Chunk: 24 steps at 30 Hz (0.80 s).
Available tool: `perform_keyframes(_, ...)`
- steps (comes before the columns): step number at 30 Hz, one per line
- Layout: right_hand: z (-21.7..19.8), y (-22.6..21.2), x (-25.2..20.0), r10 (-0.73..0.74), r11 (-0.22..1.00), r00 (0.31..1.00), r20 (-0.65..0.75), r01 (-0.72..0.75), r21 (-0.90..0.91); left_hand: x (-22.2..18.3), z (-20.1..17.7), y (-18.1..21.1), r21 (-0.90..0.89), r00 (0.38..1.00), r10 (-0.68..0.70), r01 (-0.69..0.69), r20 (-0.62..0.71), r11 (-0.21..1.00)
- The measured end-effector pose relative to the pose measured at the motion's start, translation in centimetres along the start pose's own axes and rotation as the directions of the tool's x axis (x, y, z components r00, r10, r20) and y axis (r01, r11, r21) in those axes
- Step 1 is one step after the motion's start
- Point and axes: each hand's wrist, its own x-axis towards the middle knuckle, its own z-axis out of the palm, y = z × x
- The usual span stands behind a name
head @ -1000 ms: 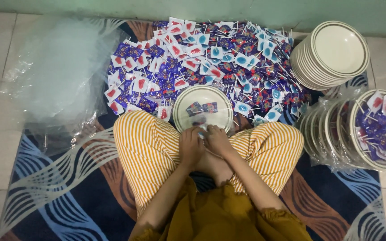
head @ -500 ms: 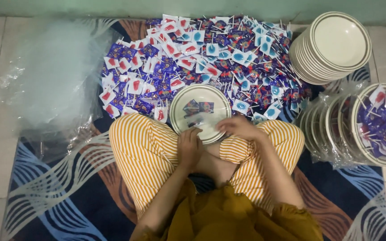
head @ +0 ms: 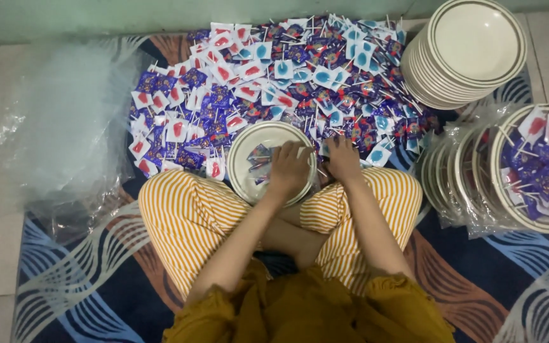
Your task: The person places small colorful packets into a transparent plastic bag and then puts the bag onto a ceramic plate.
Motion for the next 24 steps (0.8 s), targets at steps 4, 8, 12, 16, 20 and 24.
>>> perform_keyframes(4,4.7,2.2,2.3,0.006,1.000,0.991,-0.131,-0.007,-0.009,0.9,7.5,-1.3,0.073,0.988,-0.082,0.073,0.130,0.995)
perform_keyframes(8,7.1,3.7,3.4,0.121,0.993,0.965,-0.234,-0.114,0.042,1.2,10.7,-1.4,0.093,0.946,-0.085,0.059,0.314,0.994)
perform_keyframes(12,3.8,3.3,1.6,0.381,0.912,0.824,-0.419,-0.260,0.317,1.2,13.5,-1.2,0.137,0.899,-0.190,0.147,0.395,0.980)
perform_keyframes(16,3.4,5.1,2.4,0.587,0.668,0.756,-0.290,-0.249,0.701,2.7,13.5,-1.6,0.065,0.893,-0.279,0.274,0.353,0.959)
perform_keyframes(20,2.2,4.5,1.9,0.677,0.513,0.689,-0.261,-0.187,0.838,5.3,6.5,-3.2,-0.250,0.924,-0.298,0.238,-0.238,0.938)
perform_keyframes(24,2.4,4.4,2.3,0.680,0.443,0.703,-0.208,-0.169,0.880,4.1,4.0,-9.5,-0.207,0.703,-0.683,0.651,-0.199,0.730)
